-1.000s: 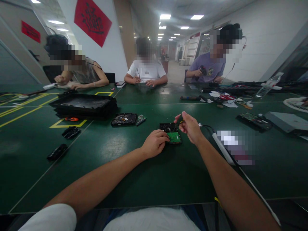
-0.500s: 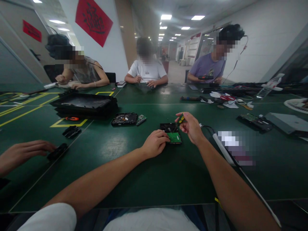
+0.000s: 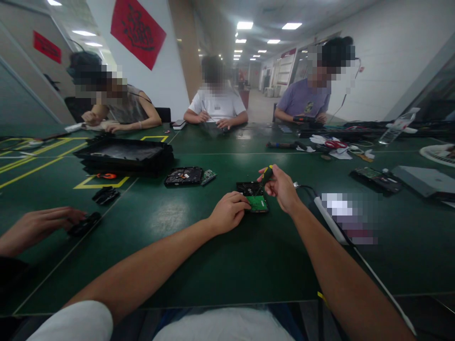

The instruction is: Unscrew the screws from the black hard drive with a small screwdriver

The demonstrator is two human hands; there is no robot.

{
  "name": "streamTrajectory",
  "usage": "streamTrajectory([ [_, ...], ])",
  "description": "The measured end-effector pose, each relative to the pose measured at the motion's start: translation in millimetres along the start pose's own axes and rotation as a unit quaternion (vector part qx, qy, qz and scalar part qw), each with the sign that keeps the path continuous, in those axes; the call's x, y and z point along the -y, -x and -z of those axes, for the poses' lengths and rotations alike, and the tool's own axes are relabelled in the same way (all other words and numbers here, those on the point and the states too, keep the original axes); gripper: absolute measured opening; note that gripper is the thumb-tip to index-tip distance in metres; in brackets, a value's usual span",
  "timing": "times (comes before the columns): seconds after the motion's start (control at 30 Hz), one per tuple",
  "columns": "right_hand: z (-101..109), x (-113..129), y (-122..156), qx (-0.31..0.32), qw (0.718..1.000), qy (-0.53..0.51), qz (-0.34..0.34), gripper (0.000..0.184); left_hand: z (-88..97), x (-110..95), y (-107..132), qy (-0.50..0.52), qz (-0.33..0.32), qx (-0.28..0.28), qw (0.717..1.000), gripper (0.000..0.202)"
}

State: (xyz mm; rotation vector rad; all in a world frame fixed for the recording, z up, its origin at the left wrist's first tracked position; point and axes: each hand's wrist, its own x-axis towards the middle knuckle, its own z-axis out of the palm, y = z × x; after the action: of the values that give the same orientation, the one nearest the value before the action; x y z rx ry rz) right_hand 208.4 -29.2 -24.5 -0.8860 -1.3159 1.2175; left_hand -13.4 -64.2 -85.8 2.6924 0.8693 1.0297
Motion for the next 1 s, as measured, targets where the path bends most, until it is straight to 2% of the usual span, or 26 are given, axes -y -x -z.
streamTrajectory([
  [0.2,-1.2,1.4,2.3,0.007,0.998,0.046,0.029,0.045,-1.9,2.1,1.0,-0.002,0.001,-0.002,1.000,0.029],
  [0.33,-2.8,1.5,4.1,0.023,0.999,0.025,0.017,0.043,-2.5,3.1,1.1,-0.004,-0.003,-0.004,1.000,0.029],
  [0.53,-2.2,-0.3,2.1,0.038,0.999,-0.008,0.003,0.056,-1.2,0.6,0.7,-0.008,0.017,-0.020,1.000,0.033],
  [0.7,-2.8,0.5,2.2,0.020,1.000,0.015,0.007,0.051,0.7,-3.8,-1.0,-0.003,0.039,-0.038,0.999,0.031],
  [0.8,-3.1,1.2,2.9,0.007,0.999,0.022,0.022,0.046,3.3,-7.4,-2.3,-0.006,0.072,-0.057,0.996,0.028],
  [0.9,-3.1,2.0,3.4,0.005,1.000,0.021,0.023,0.044,4.7,-8.2,-2.2,-0.022,0.129,-0.089,0.987,0.037],
  [1.0,-3.3,2.1,3.2,0.008,1.000,0.006,0.016,0.045,3.5,-6.4,-0.7,-0.030,0.158,-0.093,0.983,0.041],
])
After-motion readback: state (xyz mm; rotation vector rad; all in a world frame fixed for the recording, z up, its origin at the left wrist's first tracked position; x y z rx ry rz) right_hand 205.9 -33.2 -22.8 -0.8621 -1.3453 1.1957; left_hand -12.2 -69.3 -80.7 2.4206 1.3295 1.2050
